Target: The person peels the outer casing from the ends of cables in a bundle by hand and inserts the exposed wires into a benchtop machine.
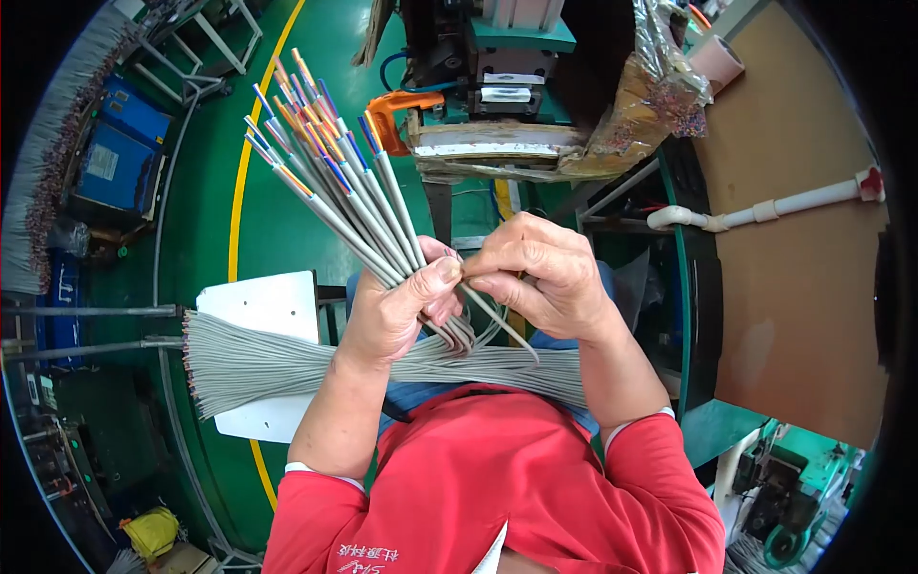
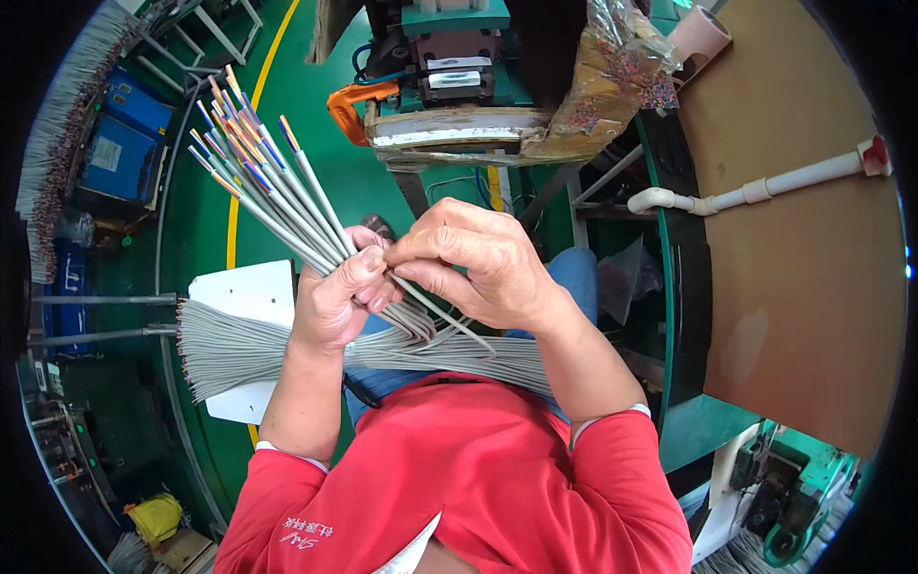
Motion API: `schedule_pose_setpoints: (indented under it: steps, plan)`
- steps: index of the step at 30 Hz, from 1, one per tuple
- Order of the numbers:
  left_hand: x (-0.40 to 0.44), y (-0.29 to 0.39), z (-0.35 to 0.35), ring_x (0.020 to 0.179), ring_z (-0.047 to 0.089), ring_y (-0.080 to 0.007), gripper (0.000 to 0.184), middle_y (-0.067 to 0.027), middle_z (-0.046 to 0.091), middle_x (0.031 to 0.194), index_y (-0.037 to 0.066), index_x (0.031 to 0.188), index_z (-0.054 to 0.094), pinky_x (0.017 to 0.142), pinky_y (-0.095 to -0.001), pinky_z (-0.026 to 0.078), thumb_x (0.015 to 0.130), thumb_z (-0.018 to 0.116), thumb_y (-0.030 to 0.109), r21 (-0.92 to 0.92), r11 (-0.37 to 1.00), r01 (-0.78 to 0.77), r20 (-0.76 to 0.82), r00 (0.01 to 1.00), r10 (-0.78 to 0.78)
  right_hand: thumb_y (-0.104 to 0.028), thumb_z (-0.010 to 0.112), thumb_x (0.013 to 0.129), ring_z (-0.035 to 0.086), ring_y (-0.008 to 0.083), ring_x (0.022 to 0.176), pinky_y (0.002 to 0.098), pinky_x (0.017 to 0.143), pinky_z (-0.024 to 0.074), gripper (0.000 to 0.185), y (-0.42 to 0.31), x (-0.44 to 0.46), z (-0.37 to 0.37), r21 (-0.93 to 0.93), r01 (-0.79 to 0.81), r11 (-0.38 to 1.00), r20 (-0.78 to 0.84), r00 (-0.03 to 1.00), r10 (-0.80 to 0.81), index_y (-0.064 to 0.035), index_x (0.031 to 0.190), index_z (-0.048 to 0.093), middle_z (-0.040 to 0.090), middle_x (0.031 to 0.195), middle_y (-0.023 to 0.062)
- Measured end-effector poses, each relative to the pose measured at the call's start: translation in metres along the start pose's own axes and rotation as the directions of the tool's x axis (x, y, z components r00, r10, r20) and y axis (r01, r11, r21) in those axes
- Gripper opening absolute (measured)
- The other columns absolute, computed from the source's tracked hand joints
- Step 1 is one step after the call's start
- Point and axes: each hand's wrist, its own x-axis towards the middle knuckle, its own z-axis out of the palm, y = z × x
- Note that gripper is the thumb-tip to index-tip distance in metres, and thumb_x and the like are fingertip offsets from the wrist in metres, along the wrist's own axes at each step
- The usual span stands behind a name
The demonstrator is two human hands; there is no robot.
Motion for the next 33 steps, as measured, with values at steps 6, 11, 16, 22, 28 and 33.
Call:
schedule_pose_setpoints:
  steps: [6,11,16,22,28,33]
  plan:
    - [0.001,0.003,0.002,0.053,0.046,-0.0087,0.015,-0.0008,0.050,0.066,0.001,0.098,0.060,0.052,-0.0261,0.042,0.093,0.064,0.015,0.004,0.999,0.051,0.039,0.998,-0.051,-0.003,0.077,0.078,0.062,0.0206,0.069,0.0296,0.061,0.0507,0.025,-0.007,0.000,0.003,-0.073,-0.006,0.997,-0.019,1.000,0.005,-0.0022,0.102,0.069,0.064,0.080,0.0089]
    - [0.000,0.005,0.004,0.053,0.048,-0.0092,0.016,-0.0023,0.056,0.069,0.000,0.099,0.062,0.051,-0.0255,0.042,0.093,0.067,0.014,0.038,0.998,0.051,0.002,0.999,-0.051,-0.003,0.077,0.077,0.062,0.0195,0.069,0.0288,0.060,0.0507,0.021,-0.024,0.005,0.002,-0.002,-0.203,0.979,-0.053,0.978,0.203,-0.0025,0.097,0.071,0.065,0.081,0.0091]
    - [0.000,0.003,0.001,0.054,0.048,-0.0091,0.017,-0.0015,0.055,0.068,0.000,0.098,0.062,0.050,-0.0254,0.040,0.094,0.066,0.016,-0.028,0.999,0.036,0.093,0.995,-0.034,-0.004,0.078,0.076,0.062,0.0184,0.068,0.0283,0.058,0.0506,0.021,-0.013,0.006,0.005,-0.093,0.009,0.996,-0.051,0.999,-0.014,-0.0024,0.095,0.071,0.065,0.081,0.0084]
    - [-0.002,0.003,0.002,0.054,0.045,-0.0081,0.015,-0.0010,0.050,0.067,0.000,0.098,0.059,0.051,-0.0255,0.040,0.093,0.063,0.014,0.006,0.999,0.041,0.079,0.996,-0.041,-0.006,0.078,0.076,0.062,0.0183,0.068,0.0293,0.058,0.0511,0.016,-0.011,0.000,0.003,-0.154,0.052,0.987,-0.024,0.998,-0.056,-0.0036,0.089,0.070,0.065,0.080,0.0074]
    - [-0.003,0.002,0.004,0.054,0.047,-0.0088,0.013,-0.0029,0.055,0.070,-0.001,0.096,0.061,0.051,-0.0254,0.041,0.094,0.063,0.012,-0.062,0.996,0.057,0.088,0.995,-0.051,-0.008,0.078,0.079,0.061,0.0176,0.067,0.0285,0.059,0.0499,0.014,-0.012,-0.003,0.007,-0.229,0.046,0.972,-0.007,0.999,-0.049,-0.0046,0.086,0.066,0.063,0.079,0.0062]
    - [-0.005,0.002,0.004,0.054,0.046,-0.0086,0.014,-0.0031,0.056,0.071,-0.001,0.096,0.061,0.052,-0.0251,0.041,0.094,0.064,0.012,-0.062,0.998,-0.004,0.018,1.000,0.006,-0.007,0.075,0.081,0.059,0.0165,0.064,0.0281,0.055,0.0469,0.015,-0.008,-0.017,0.009,-0.102,-0.116,0.988,-0.234,0.968,0.089,-0.0038,0.090,0.063,0.062,0.078,0.0059]
